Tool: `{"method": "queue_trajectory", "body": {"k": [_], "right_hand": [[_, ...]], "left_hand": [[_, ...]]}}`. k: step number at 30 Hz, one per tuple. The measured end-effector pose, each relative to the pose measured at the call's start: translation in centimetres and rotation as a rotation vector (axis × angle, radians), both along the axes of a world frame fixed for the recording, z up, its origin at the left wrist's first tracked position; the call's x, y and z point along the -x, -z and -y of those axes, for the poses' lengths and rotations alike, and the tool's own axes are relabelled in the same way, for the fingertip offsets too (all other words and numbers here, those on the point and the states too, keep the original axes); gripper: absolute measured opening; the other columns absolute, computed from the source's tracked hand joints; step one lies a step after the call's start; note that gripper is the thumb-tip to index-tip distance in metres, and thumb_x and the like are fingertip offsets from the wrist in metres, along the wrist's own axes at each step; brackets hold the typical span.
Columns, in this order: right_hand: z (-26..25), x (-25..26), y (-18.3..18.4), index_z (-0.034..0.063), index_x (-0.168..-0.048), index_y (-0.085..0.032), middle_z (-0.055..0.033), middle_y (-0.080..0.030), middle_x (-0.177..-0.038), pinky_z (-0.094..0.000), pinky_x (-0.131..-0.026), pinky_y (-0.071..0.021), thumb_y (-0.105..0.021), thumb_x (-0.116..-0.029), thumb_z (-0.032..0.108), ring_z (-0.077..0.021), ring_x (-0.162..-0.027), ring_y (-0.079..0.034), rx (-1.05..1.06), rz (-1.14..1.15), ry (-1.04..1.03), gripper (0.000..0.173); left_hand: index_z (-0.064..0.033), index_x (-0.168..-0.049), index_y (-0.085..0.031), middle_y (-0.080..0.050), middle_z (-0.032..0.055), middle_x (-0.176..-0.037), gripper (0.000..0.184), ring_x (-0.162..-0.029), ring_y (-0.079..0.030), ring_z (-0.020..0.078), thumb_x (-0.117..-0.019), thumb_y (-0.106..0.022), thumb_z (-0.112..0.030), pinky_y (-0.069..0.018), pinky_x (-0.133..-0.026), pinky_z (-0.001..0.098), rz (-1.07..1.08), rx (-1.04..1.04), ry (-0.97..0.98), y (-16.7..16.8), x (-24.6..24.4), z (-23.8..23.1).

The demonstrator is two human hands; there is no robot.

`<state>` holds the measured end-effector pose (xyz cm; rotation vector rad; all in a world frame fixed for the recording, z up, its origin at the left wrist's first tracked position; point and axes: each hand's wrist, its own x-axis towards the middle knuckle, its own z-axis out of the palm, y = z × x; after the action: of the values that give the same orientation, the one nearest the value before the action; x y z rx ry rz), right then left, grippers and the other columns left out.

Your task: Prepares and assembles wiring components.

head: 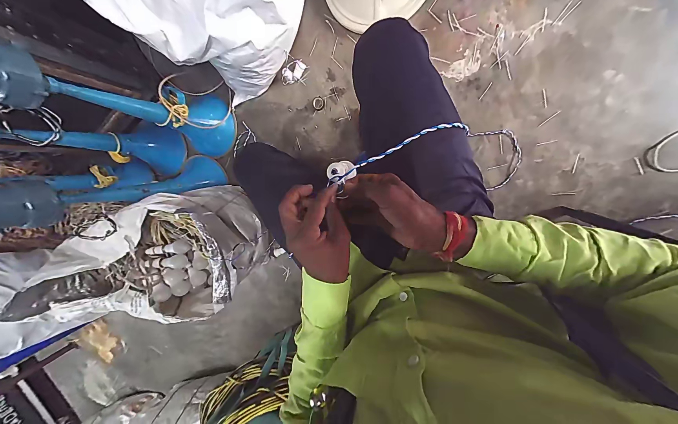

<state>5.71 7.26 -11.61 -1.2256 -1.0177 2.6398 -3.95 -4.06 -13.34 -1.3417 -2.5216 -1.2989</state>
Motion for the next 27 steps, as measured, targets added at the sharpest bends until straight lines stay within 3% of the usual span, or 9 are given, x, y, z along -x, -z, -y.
{"method": "queue_trajectory", "body": {"k": [5, 10, 14, 18, 21, 27], "right_hand": [[-0.5, -0.2, 0.2, 0.0048, -0.106, -0.066, -0.0034, -0.067, -0.093, -0.03, -0.079, -0.0567, -0.05, -0.1068, 0.015, -0.0103, -0.086, -0.065, -0.073, -0.013, 0.001, 0.019], [-0.9, -0.2, 0.8, 0.0039, -0.105, -0.065, -0.0022, -0.066, -0.091, -0.029, -0.078, -0.0581, -0.053, -0.1053, 0.011, -0.0105, -0.084, -0.066, -0.016, -0.049, 0.01, 0.014], [-0.8, -0.1, 1.0, 0.0025, -0.105, -0.067, -0.0029, -0.069, -0.091, -0.0305, -0.079, -0.06, -0.056, -0.1046, 0.011, -0.0116, -0.085, -0.069, -0.014, -0.082, 0.047, 0.014], [-0.6, -0.1, 1.2, 0.0028, -0.102, -0.071, -0.0023, -0.072, -0.09, -0.0303, -0.079, -0.0599, -0.061, -0.1023, 0.011, -0.0112, -0.085, -0.07, -0.038, -0.076, 0.088, 0.013], [-0.9, -0.1, 1.2, 0.0025, -0.103, -0.072, -0.0024, -0.072, -0.089, -0.0294, -0.077, -0.0599, -0.062, -0.1009, 0.01, -0.0115, -0.083, -0.07, 0.032, -0.04, 0.121, 0.013], [-1.0, -0.4, 1.5, 0.0009, -0.104, -0.072, -0.0049, -0.072, -0.092, -0.0313, -0.079, -0.0602, -0.061, -0.1004, 0.008, -0.0138, -0.085, -0.07, 0.105, -0.121, 0.102, 0.013]], "left_hand": [[-0.0054, -0.112, -0.079, -0.066, 0.019, -0.123, 0.019, -0.103, -0.067, 0.0177, -0.0951, -0.07, -0.008, -0.0561, -0.092, 0.0279, -0.075, 0.139, 0.083, -0.4, 0.2, 0.3], [-0.0002, -0.111, -0.077, -0.066, 0.0222, -0.126, 0.019, -0.112, -0.067, 0.0256, -0.0959, -0.065, -0.001, -0.0558, -0.097, 0.0334, -0.218, 0.081, 0.213, -0.1, 0.8, 0.7], [0.005, -0.117, -0.073, -0.064, 0.0244, -0.134, 0.025, -0.124, -0.064, 0.0277, -0.0961, -0.063, -0.004, -0.053, -0.105, 0.0356, -0.059, 0.081, 0.257, -0.5, 0.8, 0.5], [0.0037, -0.109, -0.077, -0.067, 0.0219, -0.129, 0.02, -0.119, -0.068, 0.0243, -0.092, -0.075, -0.007, -0.0563, -0.102, 0.034, -0.014, 0.018, 0.155, -0.1, 0.4, 0.3], [0.0019, -0.105, -0.078, -0.069, 0.0187, -0.129, 0.016, -0.119, -0.069, 0.0215, -0.0931, -0.074, -0.008, -0.0574, -0.099, 0.0317, 0.081, 0.074, 0.141, -0.5, 0.4, 0.2], [-0.0021, -0.096, -0.075, -0.064, 0.0085, -0.125, 0.01, -0.108, -0.065, 0.0113, -0.0879, -0.075, -0.007, -0.0599, -0.085, 0.0251, 0.537, 0.091, 0.196, -1.7, 1.7, 0.4]]}}
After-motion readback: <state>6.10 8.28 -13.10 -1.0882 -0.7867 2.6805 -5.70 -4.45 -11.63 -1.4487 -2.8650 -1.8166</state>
